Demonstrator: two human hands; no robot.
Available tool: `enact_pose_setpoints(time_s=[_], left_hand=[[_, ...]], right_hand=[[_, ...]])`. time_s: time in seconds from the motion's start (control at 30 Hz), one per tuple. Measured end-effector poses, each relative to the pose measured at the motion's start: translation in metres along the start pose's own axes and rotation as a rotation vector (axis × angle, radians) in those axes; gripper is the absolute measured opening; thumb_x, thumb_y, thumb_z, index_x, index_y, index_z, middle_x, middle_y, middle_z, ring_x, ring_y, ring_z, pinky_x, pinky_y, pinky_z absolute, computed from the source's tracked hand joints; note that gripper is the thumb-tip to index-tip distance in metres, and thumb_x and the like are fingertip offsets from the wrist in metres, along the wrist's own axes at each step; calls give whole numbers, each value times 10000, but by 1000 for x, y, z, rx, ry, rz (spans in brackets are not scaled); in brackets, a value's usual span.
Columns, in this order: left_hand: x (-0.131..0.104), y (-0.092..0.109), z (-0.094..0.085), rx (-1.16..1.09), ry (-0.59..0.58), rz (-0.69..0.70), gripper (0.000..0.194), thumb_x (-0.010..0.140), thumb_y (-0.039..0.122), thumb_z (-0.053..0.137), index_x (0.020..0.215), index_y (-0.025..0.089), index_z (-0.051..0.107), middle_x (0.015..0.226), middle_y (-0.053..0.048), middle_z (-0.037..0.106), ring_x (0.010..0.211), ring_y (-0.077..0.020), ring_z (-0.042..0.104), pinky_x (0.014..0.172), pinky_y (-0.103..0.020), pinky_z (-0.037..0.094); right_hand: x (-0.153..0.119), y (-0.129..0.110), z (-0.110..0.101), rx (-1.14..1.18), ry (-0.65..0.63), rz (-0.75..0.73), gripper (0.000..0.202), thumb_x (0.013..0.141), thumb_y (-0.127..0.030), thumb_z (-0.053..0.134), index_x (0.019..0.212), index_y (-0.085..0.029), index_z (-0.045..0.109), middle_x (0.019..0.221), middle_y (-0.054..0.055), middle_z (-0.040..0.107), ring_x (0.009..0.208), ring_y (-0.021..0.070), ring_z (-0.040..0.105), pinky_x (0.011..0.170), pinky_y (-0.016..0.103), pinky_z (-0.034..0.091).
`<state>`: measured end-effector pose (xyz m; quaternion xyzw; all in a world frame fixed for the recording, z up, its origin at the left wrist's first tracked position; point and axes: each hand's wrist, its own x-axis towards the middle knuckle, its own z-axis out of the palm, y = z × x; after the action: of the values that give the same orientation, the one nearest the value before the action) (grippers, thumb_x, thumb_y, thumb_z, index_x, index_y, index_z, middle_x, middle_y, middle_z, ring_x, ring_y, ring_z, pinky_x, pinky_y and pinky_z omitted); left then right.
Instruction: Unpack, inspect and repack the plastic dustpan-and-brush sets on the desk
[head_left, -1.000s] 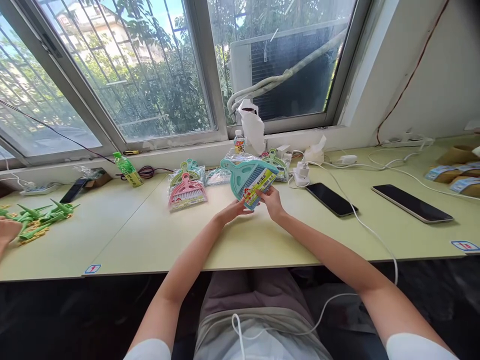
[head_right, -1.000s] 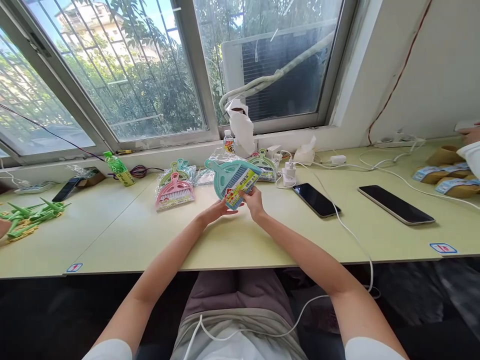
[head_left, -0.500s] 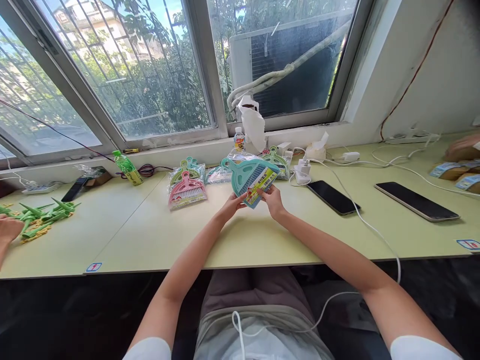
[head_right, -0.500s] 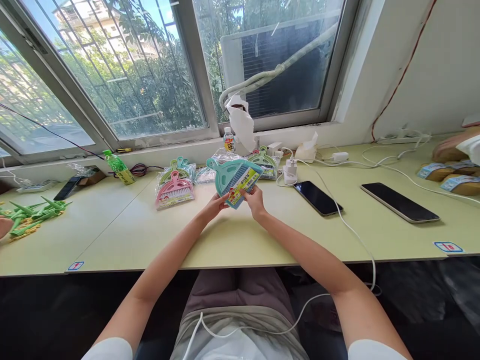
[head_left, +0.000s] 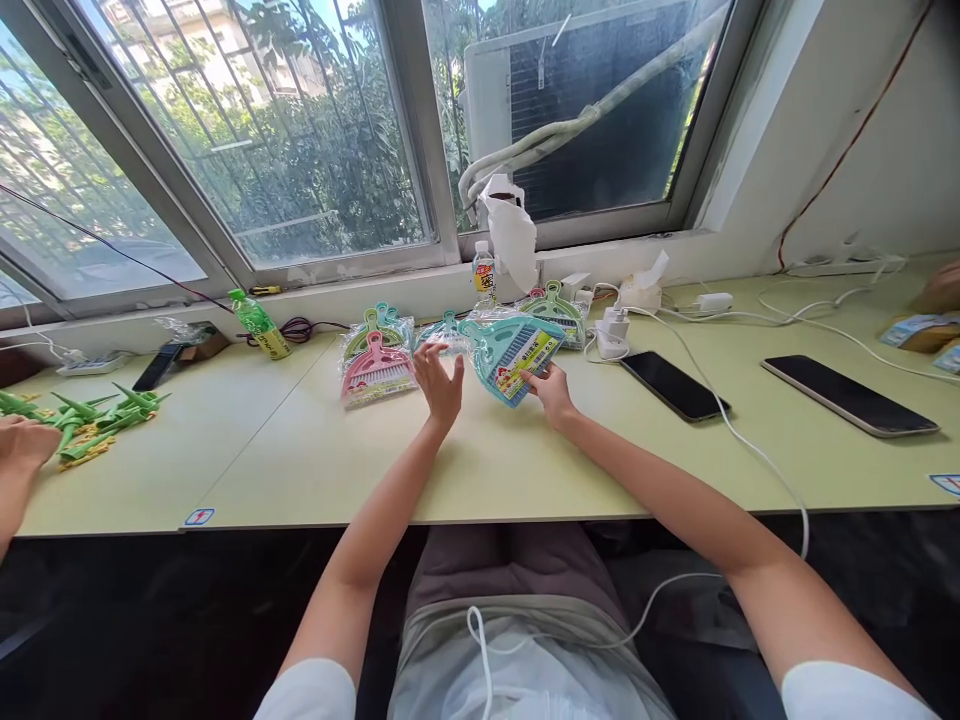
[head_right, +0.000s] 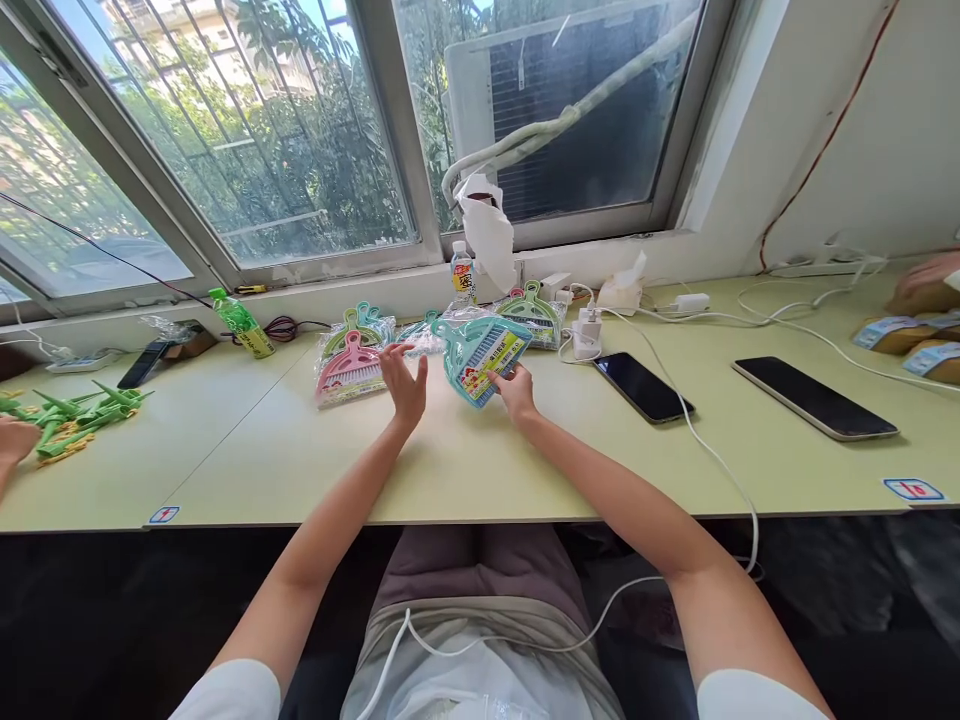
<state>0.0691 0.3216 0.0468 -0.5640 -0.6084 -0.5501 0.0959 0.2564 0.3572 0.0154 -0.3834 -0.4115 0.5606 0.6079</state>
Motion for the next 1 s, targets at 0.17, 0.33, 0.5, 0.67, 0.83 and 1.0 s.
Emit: enact_pose_setpoints(time_s=[0.17,0.33,0.5,0.67,0.83,1.0], left_hand=[[-6,12,2,324,-402,222,305,937,497,513,891,212,611,1031,-82,603,1040,-247,536,904,-378,389],[-15,12,12,451,-560,329,201,935,395,557,920,211,638,1057,-90,621,1067,-256,512,893,-383,361],[-15,14,7,392,-544,351,229,979,353,481,868,228,638,924,-49,668,964,-224,546,852,-361,343],[-13,17,3,397,-464,400,283,991,356,452,819,222,632,858,-41,687,901,-218,561,826,-360,331],[-9,15,2,525,-435,548,303,991,300,428,799,199,638,805,-70,684,871,-235,587,855,-378,332],[-11,13,8,585,-556,676,229,952,159,426,958,169,654,799,-77,670,787,-225,598,792,-360,363]], right_hand=[[-1,10,3,-138,-55,39,448,573,-343,856,900,-199,586,898,59,735,827,217,707,724,358,603],[-3,12,4,-220,-48,44,425,581,-315,856,894,-190,597,886,61,743,804,214,712,719,360,603],[-4,9,3,-200,-54,77,414,593,-274,855,899,-190,591,919,66,745,818,209,713,728,355,609],[-3,11,3,-203,-48,66,396,617,-284,847,910,-193,595,925,64,745,830,212,717,729,352,612],[-2,14,3,-213,-67,83,395,626,-275,841,922,-193,593,949,65,743,810,204,717,729,354,612],[-3,15,3,-225,-96,79,405,614,-270,846,931,-193,607,913,47,746,771,189,711,736,356,612]])
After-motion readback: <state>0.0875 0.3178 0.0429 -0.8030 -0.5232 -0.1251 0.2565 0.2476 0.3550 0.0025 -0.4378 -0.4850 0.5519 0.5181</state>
